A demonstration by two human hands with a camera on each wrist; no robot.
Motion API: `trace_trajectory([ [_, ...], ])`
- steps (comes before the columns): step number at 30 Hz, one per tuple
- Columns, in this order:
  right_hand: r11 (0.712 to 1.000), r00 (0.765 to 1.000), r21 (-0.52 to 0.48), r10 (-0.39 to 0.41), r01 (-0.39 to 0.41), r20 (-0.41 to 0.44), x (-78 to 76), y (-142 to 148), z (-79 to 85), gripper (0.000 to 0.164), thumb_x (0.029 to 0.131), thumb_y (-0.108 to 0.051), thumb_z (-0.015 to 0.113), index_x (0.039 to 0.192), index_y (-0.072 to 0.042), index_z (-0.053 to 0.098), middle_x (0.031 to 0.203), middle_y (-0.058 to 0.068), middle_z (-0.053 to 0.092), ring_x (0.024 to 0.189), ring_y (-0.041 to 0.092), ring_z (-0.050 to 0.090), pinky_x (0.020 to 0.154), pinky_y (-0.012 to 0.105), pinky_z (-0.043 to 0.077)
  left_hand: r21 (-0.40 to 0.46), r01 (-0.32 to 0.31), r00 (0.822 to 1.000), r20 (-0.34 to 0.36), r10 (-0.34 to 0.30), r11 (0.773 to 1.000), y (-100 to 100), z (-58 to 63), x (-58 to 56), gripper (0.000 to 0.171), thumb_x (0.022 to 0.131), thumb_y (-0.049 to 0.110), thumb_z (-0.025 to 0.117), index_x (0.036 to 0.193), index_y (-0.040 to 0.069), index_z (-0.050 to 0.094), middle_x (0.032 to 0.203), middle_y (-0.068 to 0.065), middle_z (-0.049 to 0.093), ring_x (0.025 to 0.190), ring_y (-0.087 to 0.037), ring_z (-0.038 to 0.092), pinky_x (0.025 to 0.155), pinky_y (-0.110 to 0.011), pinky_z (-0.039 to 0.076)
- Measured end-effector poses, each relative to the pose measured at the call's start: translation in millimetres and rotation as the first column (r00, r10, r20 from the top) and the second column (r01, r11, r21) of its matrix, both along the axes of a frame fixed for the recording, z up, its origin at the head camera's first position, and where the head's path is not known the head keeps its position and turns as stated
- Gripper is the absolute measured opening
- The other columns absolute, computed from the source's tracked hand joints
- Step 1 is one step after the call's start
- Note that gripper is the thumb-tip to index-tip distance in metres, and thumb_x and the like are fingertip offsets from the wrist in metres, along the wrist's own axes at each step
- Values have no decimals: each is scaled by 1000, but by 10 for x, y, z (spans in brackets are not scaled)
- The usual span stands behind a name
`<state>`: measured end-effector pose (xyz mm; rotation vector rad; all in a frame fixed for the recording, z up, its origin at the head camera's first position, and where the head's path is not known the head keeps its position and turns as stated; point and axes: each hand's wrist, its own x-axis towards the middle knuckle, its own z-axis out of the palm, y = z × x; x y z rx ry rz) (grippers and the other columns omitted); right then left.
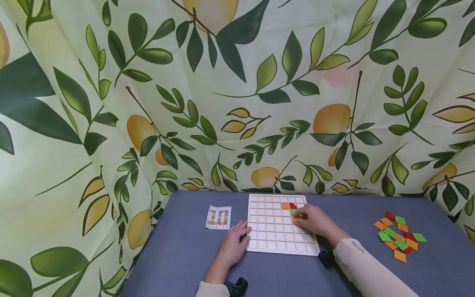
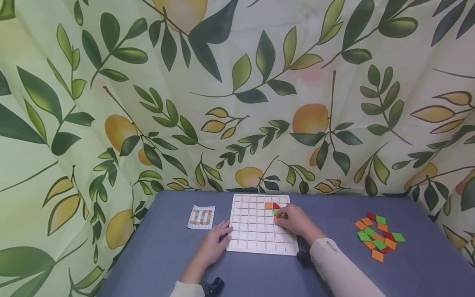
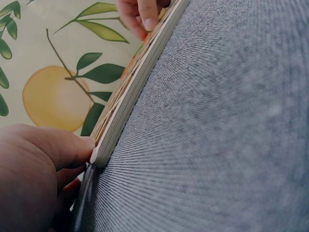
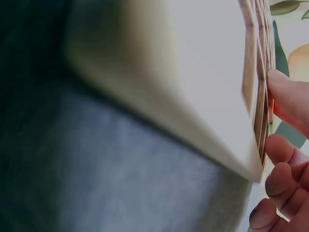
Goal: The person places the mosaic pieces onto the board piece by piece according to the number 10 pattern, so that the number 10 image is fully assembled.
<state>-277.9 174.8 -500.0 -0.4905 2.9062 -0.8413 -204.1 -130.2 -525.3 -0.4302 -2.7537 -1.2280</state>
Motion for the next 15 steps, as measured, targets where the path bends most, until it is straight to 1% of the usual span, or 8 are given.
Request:
trace_trajectory([
  [3, 1000, 999, -19, -25, 25, 21, 28, 55, 11, 17, 82, -19, 79, 97, -11, 76, 84, 0, 55, 77, 16, 47, 65, 30, 39, 7, -2, 1000, 14, 2, 1000, 5, 1, -5, 30, 93, 9, 63, 122, 2, 69, 141, -10, 57, 138, -31, 46, 117, -53, 31],
  [5, 999, 998, -25, -45, 46, 35, 44, 100, 14, 16, 83, -19, 79, 96, -11, 75, 83, 1, 54, 77, 16, 47, 64, 29, 38, 7, 2, 1000, 9, -2, 1000, 4, -5, -4, 30, 93, 8, 63, 122, 2, 69, 141, -11, 57, 138, -32, 46, 117, -54, 31],
  [8, 997, 998, -39, -59, 60, 33, 69, 199, 31, 15, 84, -20, 78, 95, -11, 75, 82, 1, 54, 77, 17, 48, 64, 29, 39, 3, 5, 1000, -6, -5, 1000, -3, -17, -5, 30, 93, 8, 63, 121, 1, 69, 140, -12, 58, 137, -33, 47, 116, -55, 31],
  [12, 996, 997, -37, -77, 77, 7, 102, 416, 86, 19, 85, -21, 76, 99, -10, 74, 88, 3, 59, 81, 18, 51, 68, 32, 44, -4, 8, 1000, -18, -8, 1000, -9, -19, -3, 30, 93, 8, 63, 121, 1, 69, 140, -12, 58, 136, -34, 47, 116, -55, 32],
  [15, 994, 993, -18, -110, 109, -30, 131, 658, 132, 23, 85, -22, 76, 101, -6, 74, 93, 6, 63, 84, 21, 56, 71, 38, 50, -6, 9, 1000, -16, -9, 1000, -7, -16, 0, 30, 93, 9, 63, 122, 2, 69, 140, -12, 58, 136, -34, 47, 116, -55, 32],
])
